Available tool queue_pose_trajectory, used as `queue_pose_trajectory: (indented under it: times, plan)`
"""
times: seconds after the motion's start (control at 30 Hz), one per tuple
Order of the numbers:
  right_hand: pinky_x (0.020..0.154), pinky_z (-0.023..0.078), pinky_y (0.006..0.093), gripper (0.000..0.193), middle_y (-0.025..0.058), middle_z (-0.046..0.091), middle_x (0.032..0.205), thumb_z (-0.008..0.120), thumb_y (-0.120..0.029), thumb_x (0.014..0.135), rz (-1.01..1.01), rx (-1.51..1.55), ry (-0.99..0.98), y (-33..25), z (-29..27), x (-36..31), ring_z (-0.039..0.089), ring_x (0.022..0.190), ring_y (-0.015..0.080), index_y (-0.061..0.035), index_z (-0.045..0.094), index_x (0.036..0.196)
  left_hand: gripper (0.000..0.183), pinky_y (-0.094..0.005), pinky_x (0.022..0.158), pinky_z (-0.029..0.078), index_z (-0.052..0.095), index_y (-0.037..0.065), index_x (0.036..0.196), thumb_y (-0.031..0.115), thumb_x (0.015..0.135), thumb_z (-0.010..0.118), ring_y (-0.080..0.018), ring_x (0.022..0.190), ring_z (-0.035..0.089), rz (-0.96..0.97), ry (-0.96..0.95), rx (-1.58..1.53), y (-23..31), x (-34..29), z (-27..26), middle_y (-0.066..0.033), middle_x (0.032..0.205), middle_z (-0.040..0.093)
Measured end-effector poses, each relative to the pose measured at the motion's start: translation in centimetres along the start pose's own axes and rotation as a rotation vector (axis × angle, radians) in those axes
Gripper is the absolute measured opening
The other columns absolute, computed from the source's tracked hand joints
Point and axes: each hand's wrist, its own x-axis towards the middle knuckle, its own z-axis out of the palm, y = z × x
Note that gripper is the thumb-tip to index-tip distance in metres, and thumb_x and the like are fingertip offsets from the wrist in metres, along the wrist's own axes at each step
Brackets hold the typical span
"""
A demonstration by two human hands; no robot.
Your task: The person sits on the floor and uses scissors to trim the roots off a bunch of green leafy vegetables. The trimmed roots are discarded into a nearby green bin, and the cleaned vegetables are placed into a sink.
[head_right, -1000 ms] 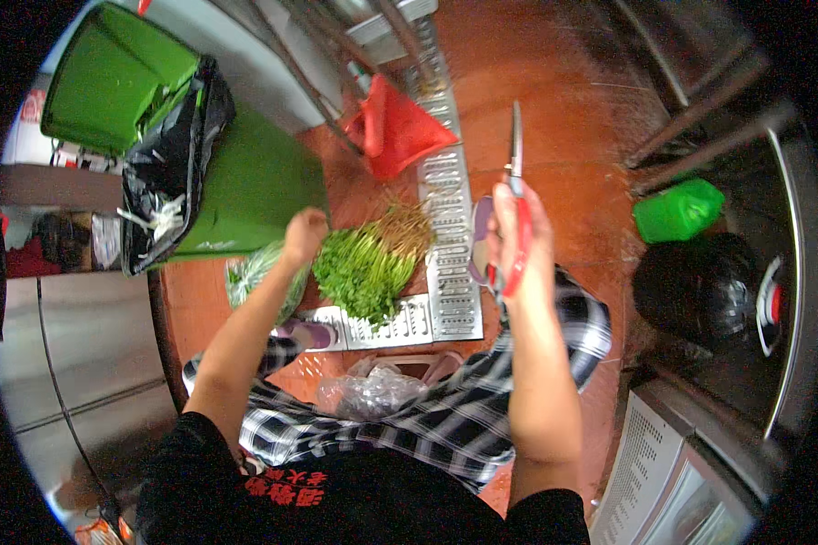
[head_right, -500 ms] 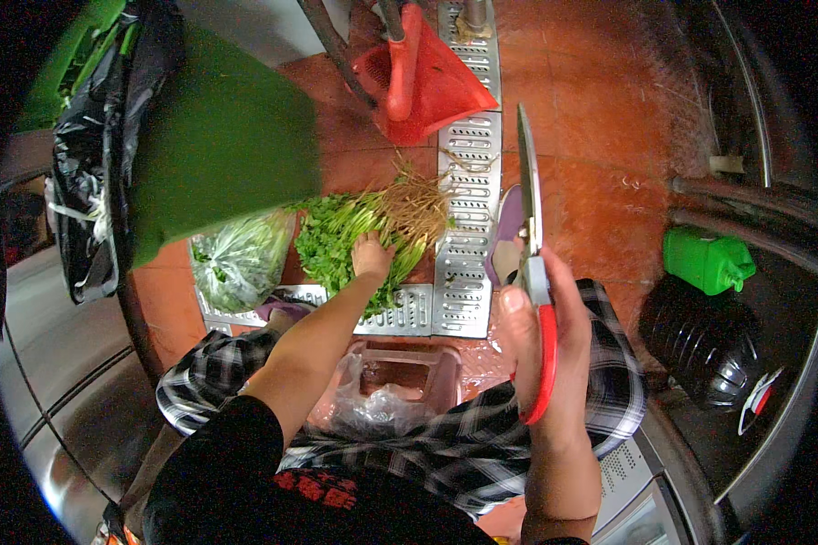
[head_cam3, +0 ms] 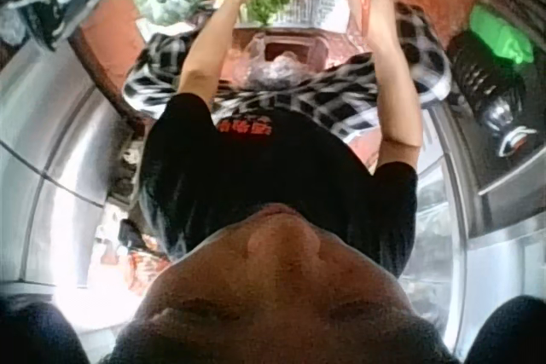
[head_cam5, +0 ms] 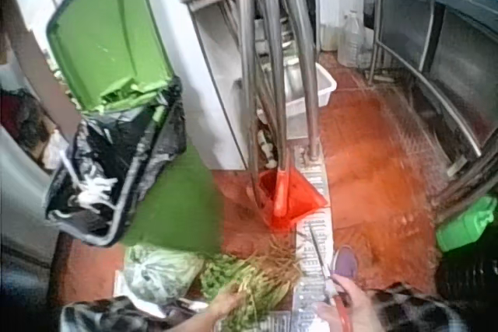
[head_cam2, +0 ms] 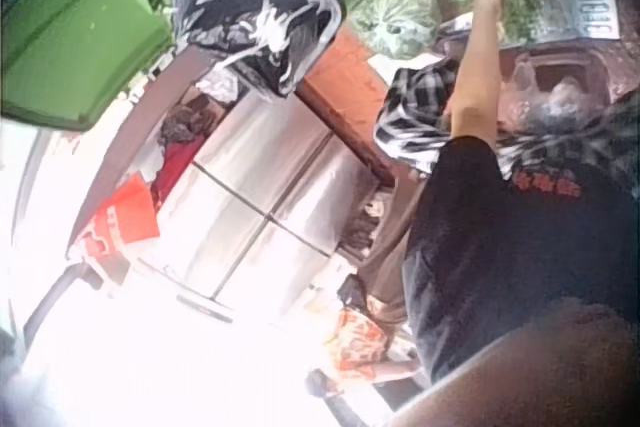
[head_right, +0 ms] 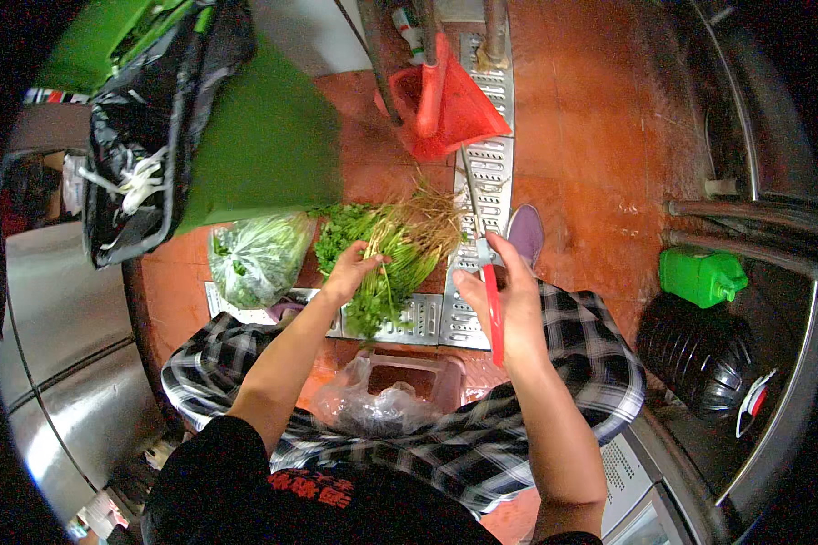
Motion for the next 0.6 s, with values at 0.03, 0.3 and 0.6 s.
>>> queue_pose_trajectory:
  times: [0.03, 0.3, 0.6]
  plan:
    - [0.07, 0.049, 0.0241, 0.061, 0.007, 0.058, 0.086, 0.072, -0.01, 0.078, -0.016, -0.06, -0.019, 1.3, -0.1, 0.5, 0.059, 0.079, 0.0136, 0.0001, 0.043, 0.13, 0.019, -0.0281, 0.077, 0.045, 0.052, 0.003, 0.103, 0.009, 0.087, 0.062, -0.0121, 0.081, 0.056, 0.03, -0.057, -0.052, 2.7, -2.0, 0.4, -0.0055, 0.093, 0.063]
    - [0.047, 0.041, 0.0213, 0.068, 0.0082, 0.063, 0.082, 0.071, -0.01, 0.077, -0.099, 0.065, -0.244, 0.6, 6.9, -1.4, 0.058, 0.061, 0.0103, -0.0021, 0.035, 0.135, 0.035, -0.0229, 0.081, 0.044, 0.055, 0.002, 0.119, 0.01, 0.086, 0.062, -0.0066, 0.087, 0.053, 0.314, -0.098, 0.129, 11.5, -13.8, 3.4, 0.0005, 0.097, 0.062]
    - [0.051, 0.048, 0.0245, 0.062, 0.008, 0.06, 0.079, 0.062, 0.0, 0.077, -0.232, 0.055, -0.283, -0.1, 8.6, -2.4, 0.06, 0.062, 0.0137, 0.0005, 0.034, 0.132, 0.036, -0.0261, 0.093, 0.038, 0.049, 0.002, 0.124, 0.018, 0.093, 0.055, -0.0085, 0.102, 0.049, 0.368, -0.167, -0.031, 12.6, -18.3, 5.0, -0.001, 0.112, 0.057]
